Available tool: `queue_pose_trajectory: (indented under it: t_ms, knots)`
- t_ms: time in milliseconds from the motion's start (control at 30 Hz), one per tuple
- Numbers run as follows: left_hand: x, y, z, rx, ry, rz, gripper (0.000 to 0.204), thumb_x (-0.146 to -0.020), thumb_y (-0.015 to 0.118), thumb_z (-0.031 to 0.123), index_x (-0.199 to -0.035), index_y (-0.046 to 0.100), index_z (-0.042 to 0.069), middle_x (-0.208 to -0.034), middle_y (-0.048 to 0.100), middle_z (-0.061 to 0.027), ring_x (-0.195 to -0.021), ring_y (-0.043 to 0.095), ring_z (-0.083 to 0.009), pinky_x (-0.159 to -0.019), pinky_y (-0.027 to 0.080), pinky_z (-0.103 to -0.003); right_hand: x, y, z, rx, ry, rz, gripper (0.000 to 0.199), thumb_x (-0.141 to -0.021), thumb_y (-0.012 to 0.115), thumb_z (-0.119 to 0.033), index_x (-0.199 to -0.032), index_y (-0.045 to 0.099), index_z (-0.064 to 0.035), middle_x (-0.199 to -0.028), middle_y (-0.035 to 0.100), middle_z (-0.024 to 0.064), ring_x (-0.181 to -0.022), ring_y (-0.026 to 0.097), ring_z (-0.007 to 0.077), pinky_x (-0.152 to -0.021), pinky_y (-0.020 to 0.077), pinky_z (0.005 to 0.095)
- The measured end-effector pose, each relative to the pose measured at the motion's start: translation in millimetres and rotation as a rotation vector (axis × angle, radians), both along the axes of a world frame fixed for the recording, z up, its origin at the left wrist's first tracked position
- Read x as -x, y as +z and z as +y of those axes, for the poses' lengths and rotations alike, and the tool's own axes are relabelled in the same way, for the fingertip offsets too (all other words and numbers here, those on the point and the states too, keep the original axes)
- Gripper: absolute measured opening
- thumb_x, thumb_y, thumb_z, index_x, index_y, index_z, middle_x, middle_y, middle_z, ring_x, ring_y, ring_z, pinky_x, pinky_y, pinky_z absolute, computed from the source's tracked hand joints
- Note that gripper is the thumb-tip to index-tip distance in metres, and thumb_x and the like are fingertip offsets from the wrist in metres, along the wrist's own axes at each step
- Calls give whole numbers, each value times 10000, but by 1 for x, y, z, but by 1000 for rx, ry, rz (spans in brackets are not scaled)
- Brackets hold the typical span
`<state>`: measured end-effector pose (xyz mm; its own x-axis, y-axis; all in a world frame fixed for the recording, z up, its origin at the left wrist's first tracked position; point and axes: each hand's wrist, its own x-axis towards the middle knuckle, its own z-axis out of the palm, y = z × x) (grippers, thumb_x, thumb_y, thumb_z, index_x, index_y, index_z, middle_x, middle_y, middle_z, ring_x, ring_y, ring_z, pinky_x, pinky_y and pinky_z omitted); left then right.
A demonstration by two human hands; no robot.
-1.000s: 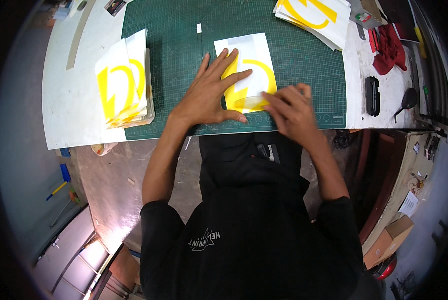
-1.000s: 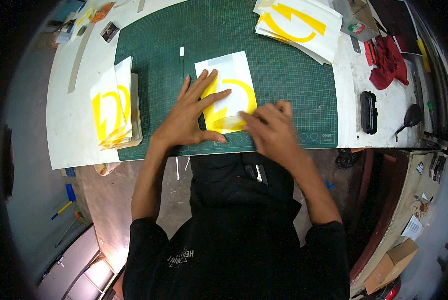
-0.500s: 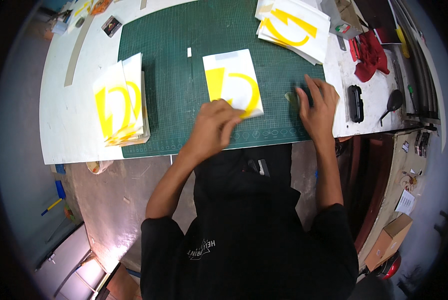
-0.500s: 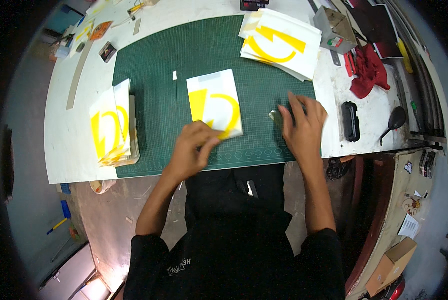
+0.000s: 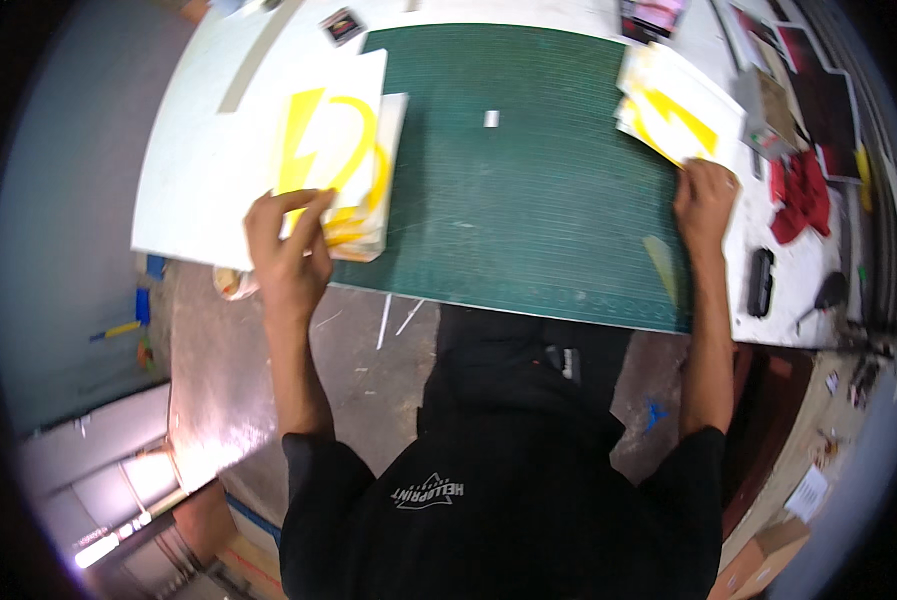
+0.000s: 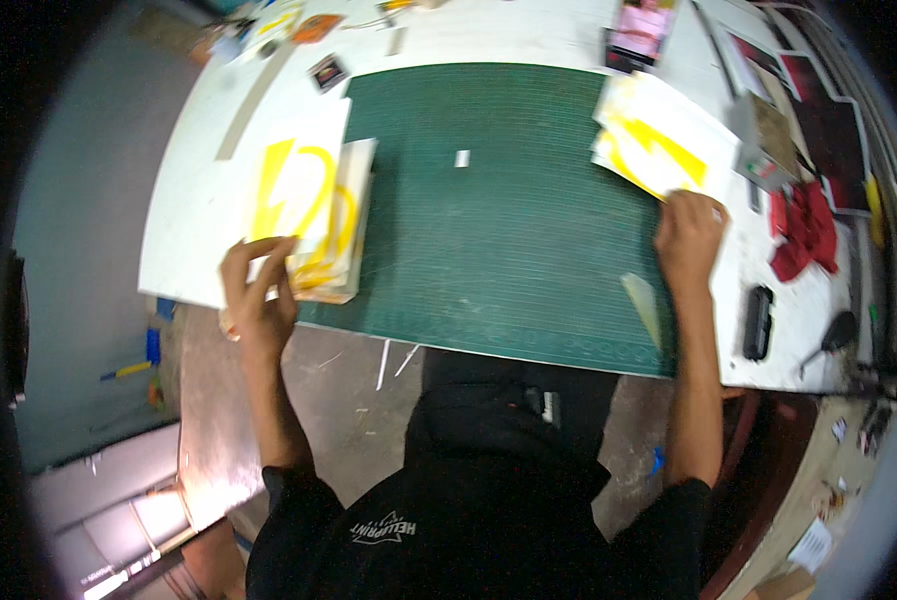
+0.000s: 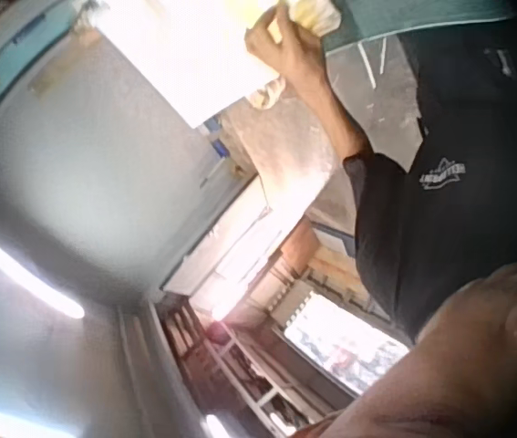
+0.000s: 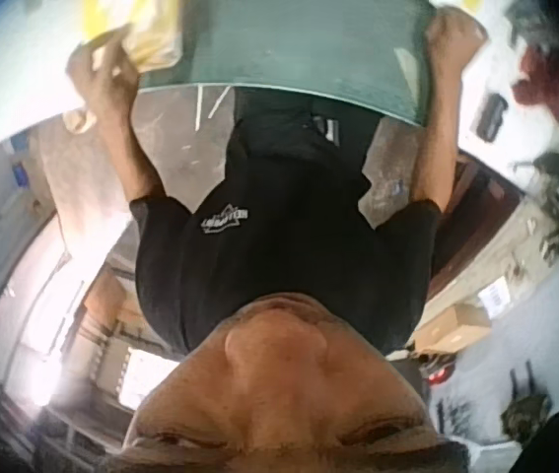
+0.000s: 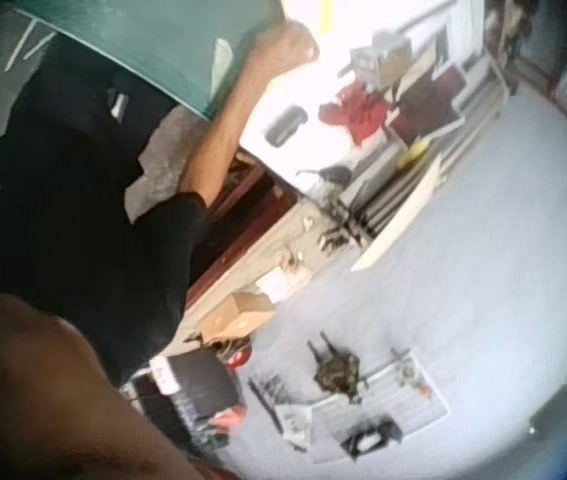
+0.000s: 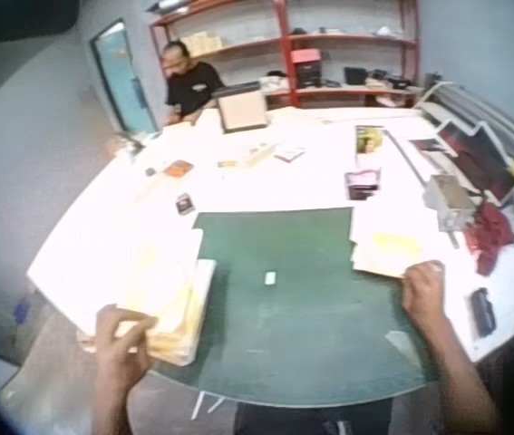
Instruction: The person repeatedly picks up white sheets with yellow lightning bolt designs, places them on a green cutting mat, and uses a clear plastic squeegee to smooth the surface. The person then stacks the finished sheets to the right.
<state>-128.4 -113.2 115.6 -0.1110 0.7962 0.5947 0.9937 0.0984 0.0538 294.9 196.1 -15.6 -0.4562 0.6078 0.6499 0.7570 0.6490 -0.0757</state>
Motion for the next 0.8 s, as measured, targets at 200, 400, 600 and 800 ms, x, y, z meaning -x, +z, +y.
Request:
queue_pose_trajectory:
  t_ms: [200,400,600,800]
  knots:
    - [12,-34,-38,250,34,-172,258,-850,748,91,-1106,769,79,-1133,735,-105,-1125,687,-294,-1154,408,-550,-6,10,-2,110,2,-22,176,-918,749,-44,-1089,759,-85,-1088,775,69,-1054,713,256,-1076,429,461]
    - [-48,-71,-49,-120,-137,-476,329,-857,781,111,-1166,744,5,-1080,726,-171,-1082,704,-304,-1004,532,-417,19,54,-82,-15,157,72,225,-913,674,65,-1089,733,-63,-1142,775,97,-1124,730,266,-1144,422,538]
    - [-137,-90,25,34,-138,-1952,327,-1070,664,258,-1193,716,-40,-1043,760,-96,-916,699,-158,-808,568,-341,52,29,-205,291,541,-45,227,-816,744,31,-1034,769,-25,-1199,763,103,-1170,713,297,-1140,415,609]
    - [-134,-105,32,121,-253,-1779,318,-1106,621,264,-1159,729,-31,-1045,755,-44,-943,672,-81,-823,539,-274,53,41,-197,713,233,575,330,-981,731,-40,-1288,675,68,-1242,723,176,-1145,692,242,-995,538,385]
